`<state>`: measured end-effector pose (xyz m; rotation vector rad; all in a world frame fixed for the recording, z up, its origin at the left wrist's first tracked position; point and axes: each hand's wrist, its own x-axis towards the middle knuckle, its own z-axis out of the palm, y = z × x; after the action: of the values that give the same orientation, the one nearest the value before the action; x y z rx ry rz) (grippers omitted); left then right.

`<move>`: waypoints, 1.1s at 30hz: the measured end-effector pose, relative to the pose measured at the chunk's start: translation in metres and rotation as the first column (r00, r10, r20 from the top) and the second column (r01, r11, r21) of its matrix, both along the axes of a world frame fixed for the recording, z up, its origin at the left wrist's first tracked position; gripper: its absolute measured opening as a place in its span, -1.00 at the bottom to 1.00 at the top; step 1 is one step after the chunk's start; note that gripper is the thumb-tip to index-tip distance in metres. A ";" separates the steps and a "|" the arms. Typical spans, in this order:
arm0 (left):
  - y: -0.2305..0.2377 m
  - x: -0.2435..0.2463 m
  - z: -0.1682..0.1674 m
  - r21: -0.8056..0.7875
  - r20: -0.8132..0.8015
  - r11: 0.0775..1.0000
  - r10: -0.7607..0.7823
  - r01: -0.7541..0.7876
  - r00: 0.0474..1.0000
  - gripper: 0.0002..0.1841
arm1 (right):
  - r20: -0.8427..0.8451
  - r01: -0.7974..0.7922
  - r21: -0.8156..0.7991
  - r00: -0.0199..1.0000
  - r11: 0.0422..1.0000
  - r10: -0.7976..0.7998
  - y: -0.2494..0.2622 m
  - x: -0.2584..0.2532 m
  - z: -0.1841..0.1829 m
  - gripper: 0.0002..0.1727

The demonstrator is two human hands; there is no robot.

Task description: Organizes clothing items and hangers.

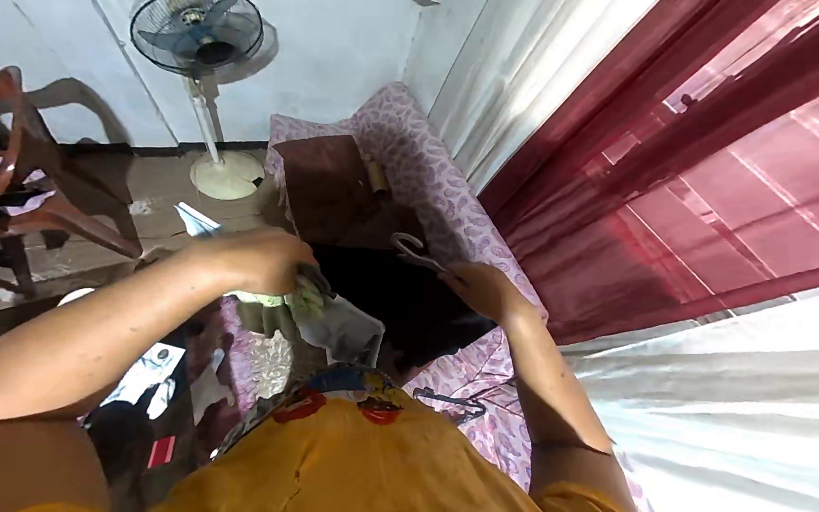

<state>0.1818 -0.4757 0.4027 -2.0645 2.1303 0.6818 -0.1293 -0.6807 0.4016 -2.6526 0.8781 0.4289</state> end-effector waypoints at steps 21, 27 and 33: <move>0.004 -0.015 -0.102 -0.134 -0.626 0.965 0.092 -0.223 0.774 -0.73 | 0.511 0.211 0.204 0.810 0.956 -0.288 -0.028 -0.004 -0.070 -0.64; -0.006 -0.019 -0.124 0.139 -0.588 0.885 0.434 -0.444 0.683 -0.71 | 0.455 0.451 0.058 0.782 0.891 -0.425 -0.030 -0.019 -0.085 -0.61; -0.014 -0.020 -0.160 0.261 -0.596 0.666 0.681 -0.699 0.427 -0.57 | 0.374 0.522 0.226 0.733 0.822 -0.568 0.005 -0.006 -0.111 -0.58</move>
<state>0.1617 -0.4894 0.2429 -3.0721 1.3124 1.7101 -0.1350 -0.6755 0.2903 -2.1065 1.3632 -0.2454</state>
